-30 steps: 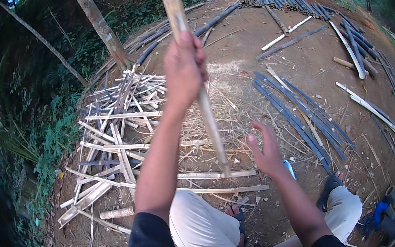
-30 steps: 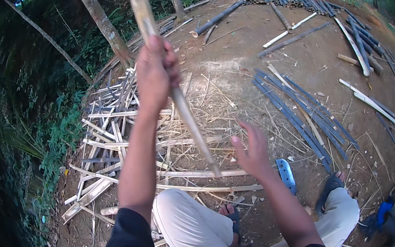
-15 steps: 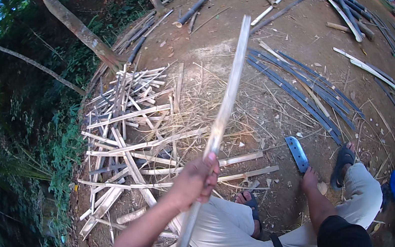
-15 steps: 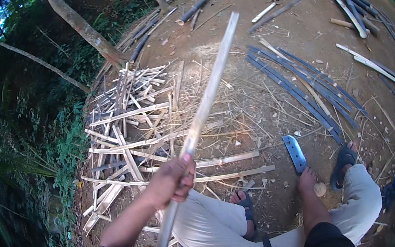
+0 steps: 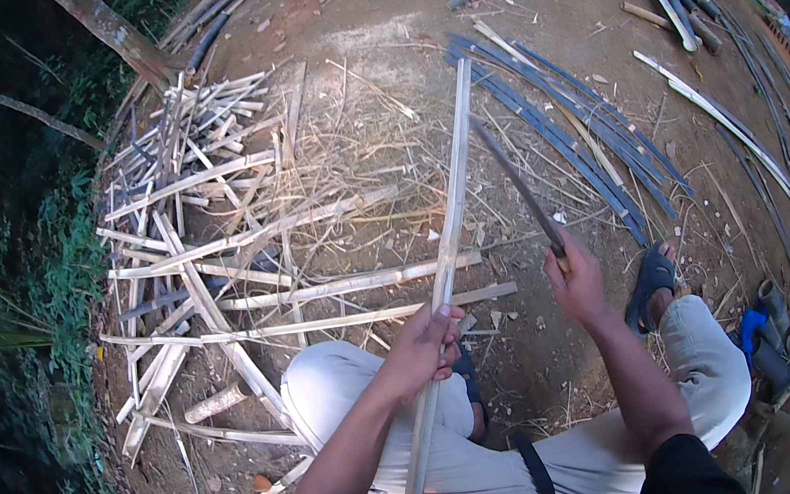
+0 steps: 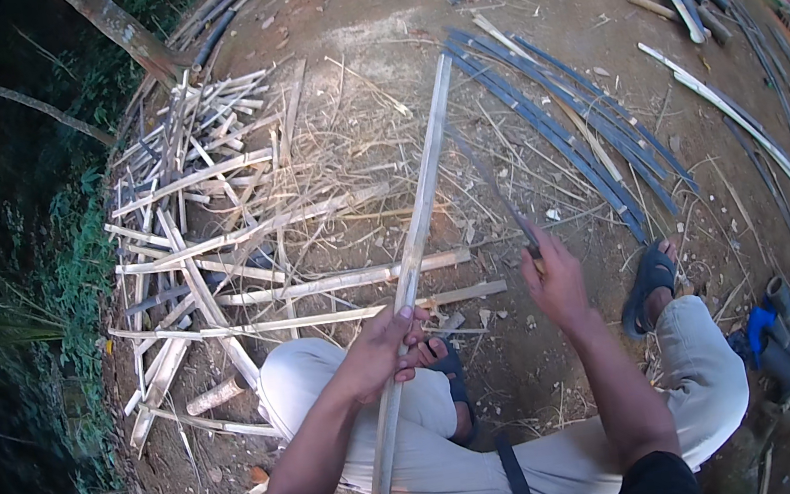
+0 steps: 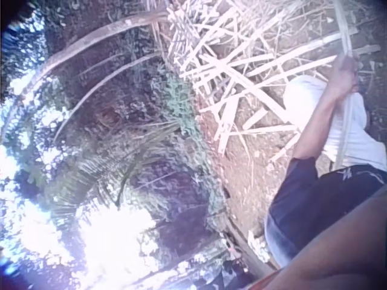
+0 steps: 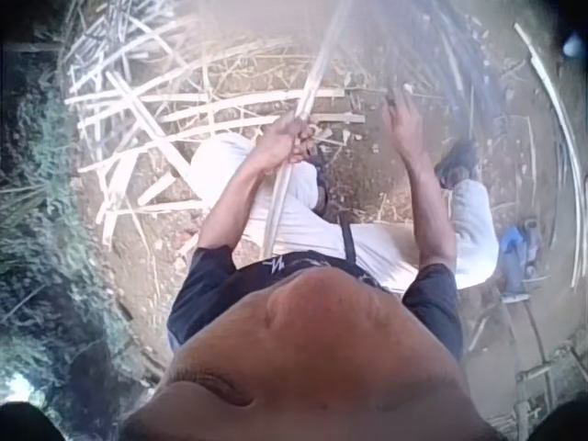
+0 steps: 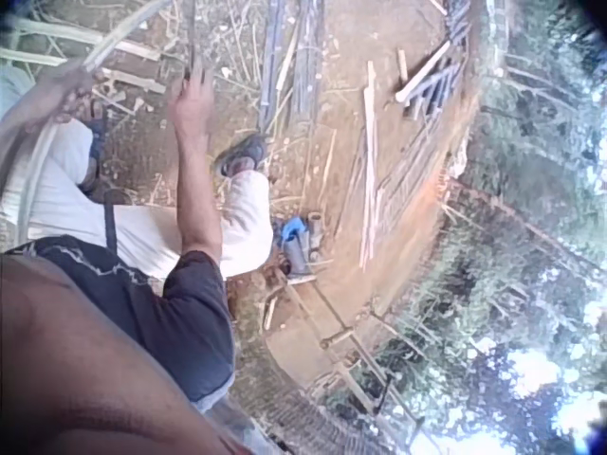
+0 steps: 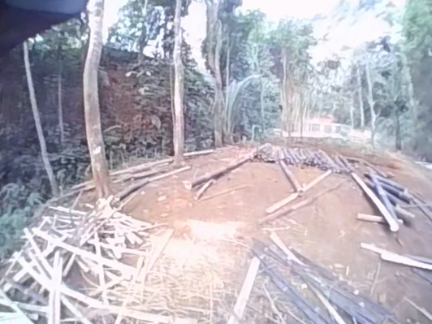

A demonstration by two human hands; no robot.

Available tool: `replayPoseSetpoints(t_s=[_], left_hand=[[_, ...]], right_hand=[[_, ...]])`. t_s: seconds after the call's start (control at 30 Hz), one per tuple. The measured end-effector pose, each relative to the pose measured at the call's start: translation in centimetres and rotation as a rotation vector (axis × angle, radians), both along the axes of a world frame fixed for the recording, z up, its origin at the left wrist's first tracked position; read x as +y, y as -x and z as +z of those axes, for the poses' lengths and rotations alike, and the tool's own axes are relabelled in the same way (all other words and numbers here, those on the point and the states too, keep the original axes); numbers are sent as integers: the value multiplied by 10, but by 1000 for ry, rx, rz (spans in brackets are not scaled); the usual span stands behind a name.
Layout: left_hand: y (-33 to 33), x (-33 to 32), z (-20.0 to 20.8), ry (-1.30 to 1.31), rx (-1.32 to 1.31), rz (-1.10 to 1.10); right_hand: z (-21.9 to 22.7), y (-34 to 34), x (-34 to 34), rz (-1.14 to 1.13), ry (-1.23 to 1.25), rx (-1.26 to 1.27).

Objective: The person strips layers from thin bamboo stalks using a large knife and a smaller handheld blade while sitting outdoors.

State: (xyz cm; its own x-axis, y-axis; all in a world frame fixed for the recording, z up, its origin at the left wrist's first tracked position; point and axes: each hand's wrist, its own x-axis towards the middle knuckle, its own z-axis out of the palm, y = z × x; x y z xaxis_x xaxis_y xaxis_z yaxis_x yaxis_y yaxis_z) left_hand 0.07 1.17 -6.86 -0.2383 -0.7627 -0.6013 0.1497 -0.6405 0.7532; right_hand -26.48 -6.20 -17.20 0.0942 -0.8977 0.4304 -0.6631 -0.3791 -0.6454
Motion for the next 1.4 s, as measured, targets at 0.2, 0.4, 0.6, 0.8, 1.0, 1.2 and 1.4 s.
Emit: replayPoseSetpoints(t_s=[0.2,0.4,0.6,0.8,1.0,1.2,1.4], left_hand=[[8,7,-16,145,-204,-66],[16,13,-14,330,-253,-114],[13,3,1,184,-151,-78],[2,9,-12,77,-116,-97],[11,3,8,101,-74,88],[8,14,-1,28,65,125],[0,14,-6,4,140,114]], right_hand=[[123,-14,23,512,181,740],[123,6,13,484,308,914],[127,0,-2,418,428,921],[123,-25,28,439,297,748],[121,-27,18,372,335,811],[119,-37,35,478,297,778],[110,-31,16,425,217,841]])
